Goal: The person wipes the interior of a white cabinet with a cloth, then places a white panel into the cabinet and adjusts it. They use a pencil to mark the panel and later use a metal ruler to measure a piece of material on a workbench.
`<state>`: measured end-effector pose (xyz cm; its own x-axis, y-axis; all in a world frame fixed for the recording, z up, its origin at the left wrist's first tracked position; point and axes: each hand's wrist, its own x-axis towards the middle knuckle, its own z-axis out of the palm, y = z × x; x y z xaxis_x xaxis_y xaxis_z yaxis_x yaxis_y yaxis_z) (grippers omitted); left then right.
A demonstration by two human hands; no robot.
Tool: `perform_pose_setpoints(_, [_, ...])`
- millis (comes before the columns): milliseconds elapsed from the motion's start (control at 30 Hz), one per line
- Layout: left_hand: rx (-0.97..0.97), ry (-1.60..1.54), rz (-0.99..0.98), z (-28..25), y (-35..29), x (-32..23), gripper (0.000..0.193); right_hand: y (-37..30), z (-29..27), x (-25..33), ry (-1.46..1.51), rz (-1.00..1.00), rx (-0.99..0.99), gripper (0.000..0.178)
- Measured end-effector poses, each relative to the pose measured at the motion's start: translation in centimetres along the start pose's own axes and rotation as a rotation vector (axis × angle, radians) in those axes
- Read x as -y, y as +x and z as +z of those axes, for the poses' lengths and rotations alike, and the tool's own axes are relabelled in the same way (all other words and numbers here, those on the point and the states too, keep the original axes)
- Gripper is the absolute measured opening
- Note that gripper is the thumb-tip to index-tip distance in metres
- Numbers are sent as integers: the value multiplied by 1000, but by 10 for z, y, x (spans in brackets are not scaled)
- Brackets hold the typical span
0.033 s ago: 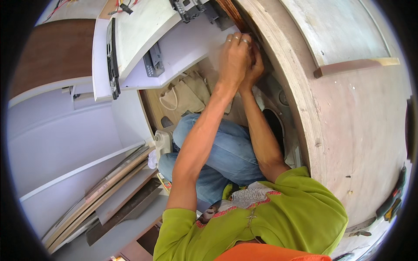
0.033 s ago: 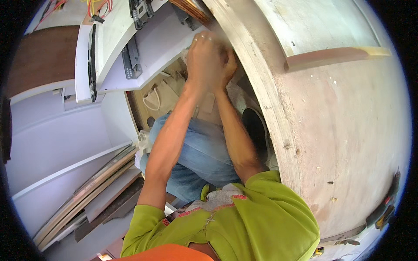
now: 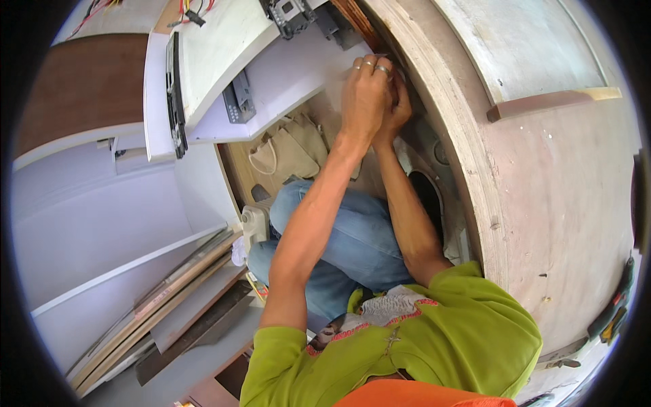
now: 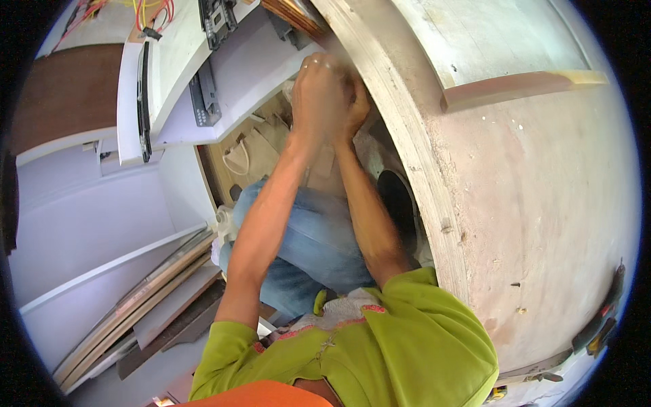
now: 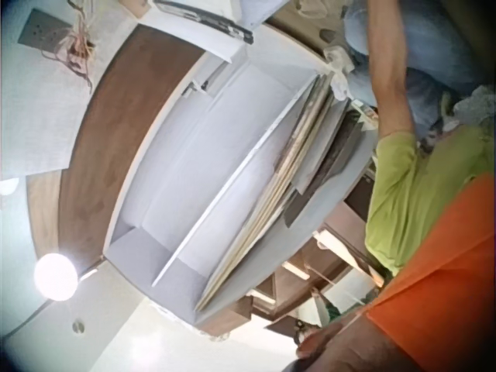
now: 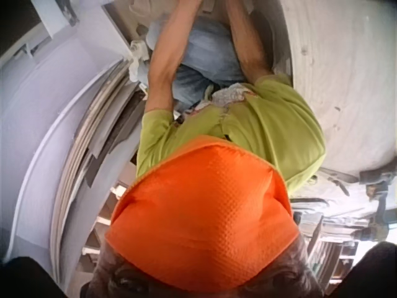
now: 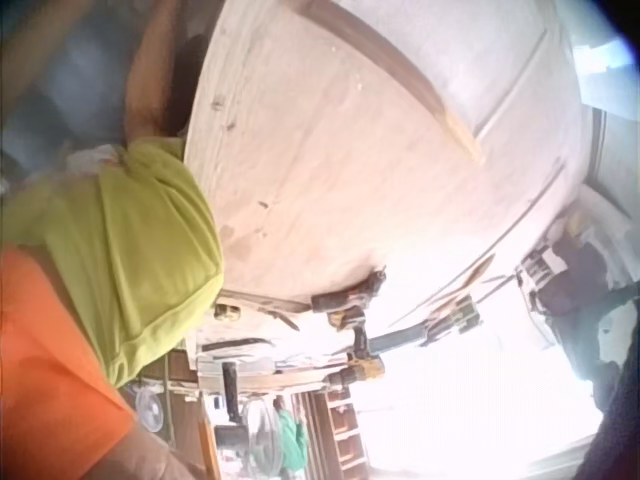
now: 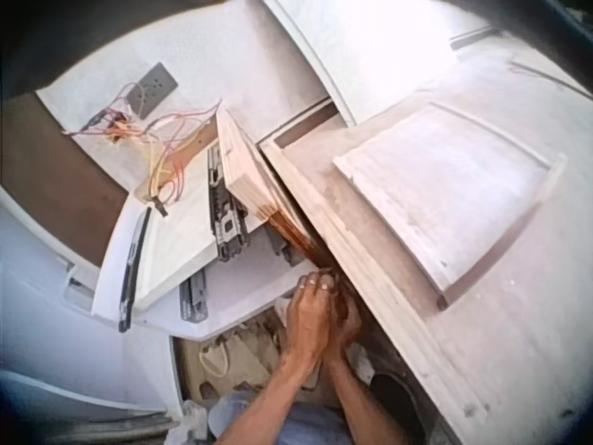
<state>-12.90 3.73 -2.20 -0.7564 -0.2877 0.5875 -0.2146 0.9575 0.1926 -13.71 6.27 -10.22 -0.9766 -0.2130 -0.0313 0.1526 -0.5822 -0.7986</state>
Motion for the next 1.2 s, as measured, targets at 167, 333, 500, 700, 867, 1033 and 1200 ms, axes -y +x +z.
perform_pose_setpoints(167, [-31, -14, -48, -17, 25, -1, 17, 3, 9, 14, -296, -61, -30, 36])
perform_pose_setpoints(333, [146, 62, -80, 4, -1, 9, 20, 4, -7, -13, -216, -137, -12, 37])
perform_pose_setpoints(500, [55, 27, -46, -13, 22, 7, 23, 10, 12, -2, -245, -49, -101, 38])
perform_pose_setpoints(700, [313, -74, -221, -30, -8, 11, 20, 4, -22, -46, -181, 84, 0, 43])
perform_pose_setpoints(867, [322, -41, -376, -71, -18, 31, 24, 34, -5, -30, 328, 383, -6, 65])
perform_pose_setpoints(1033, [339, -47, -439, -75, -39, 45, 25, 17, 36, 31, 541, 502, -85, 55])
perform_pose_setpoints(1200, [350, -57, -439, -63, -41, 38, 25, 38, 25, -3, 652, 475, -141, 49])
